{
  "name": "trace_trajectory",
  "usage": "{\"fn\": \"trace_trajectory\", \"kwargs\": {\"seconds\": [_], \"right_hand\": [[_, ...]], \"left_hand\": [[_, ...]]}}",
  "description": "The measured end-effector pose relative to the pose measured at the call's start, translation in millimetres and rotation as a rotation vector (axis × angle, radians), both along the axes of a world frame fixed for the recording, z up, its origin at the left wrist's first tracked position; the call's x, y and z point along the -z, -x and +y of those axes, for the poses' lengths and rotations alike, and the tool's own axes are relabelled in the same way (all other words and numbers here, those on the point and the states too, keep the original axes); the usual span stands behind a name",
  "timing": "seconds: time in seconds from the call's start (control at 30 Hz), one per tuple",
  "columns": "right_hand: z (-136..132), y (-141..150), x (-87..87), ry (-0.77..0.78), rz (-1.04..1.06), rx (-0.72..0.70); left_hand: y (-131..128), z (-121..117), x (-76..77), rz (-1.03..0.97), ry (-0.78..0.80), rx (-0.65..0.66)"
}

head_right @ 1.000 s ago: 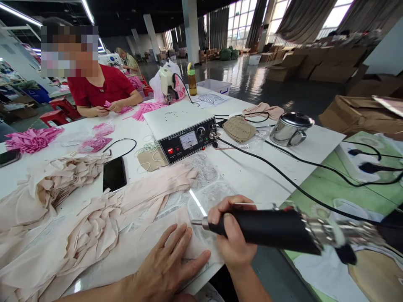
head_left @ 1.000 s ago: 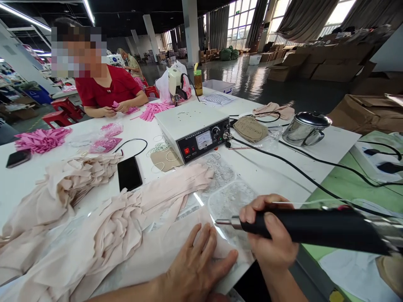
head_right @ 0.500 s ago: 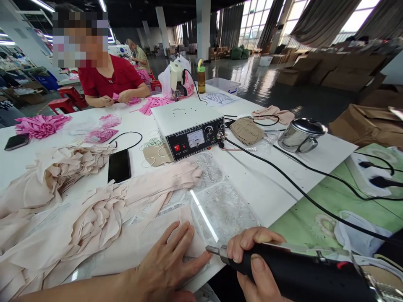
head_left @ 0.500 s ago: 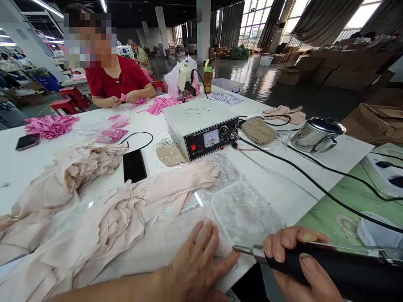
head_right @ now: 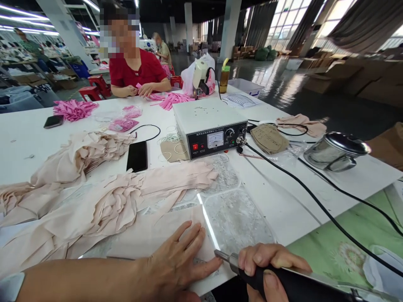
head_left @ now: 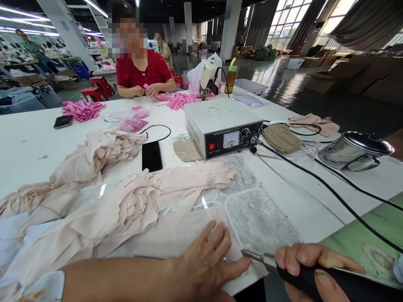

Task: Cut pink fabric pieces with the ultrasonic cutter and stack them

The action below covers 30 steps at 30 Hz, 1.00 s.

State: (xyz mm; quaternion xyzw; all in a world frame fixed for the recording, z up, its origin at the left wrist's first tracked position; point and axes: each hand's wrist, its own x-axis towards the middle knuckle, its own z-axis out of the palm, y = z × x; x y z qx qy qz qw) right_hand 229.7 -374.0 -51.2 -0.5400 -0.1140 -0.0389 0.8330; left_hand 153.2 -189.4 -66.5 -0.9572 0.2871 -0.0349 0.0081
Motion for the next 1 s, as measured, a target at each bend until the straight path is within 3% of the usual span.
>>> {"fn": "trace_trajectory", "kwargs": {"seconds": [0.13, 0.33, 0.8, 1.0], "right_hand": [[2.4, 0.0, -2.8, 0.022, -0.012, -0.049], [12.6, -1.0, -4.8, -0.008, -0.003, -0.013], [16.1, -3.2, -2.4, 0.018, -0.021, -0.051], [19.4, -5.9, 6.5, 0.018, -0.027, 0.009]], "left_hand": [[0.7, 0.6, 3.3, -0.012, 0.013, -0.003], [1.7, 1.2, 6.3, -0.051, 0.019, -0.002], [1.6, 2.8, 1.5, -0.051, 0.023, 0.007], [1.7, 2.8, 4.7, -0.046, 0.036, 0.007]]}}
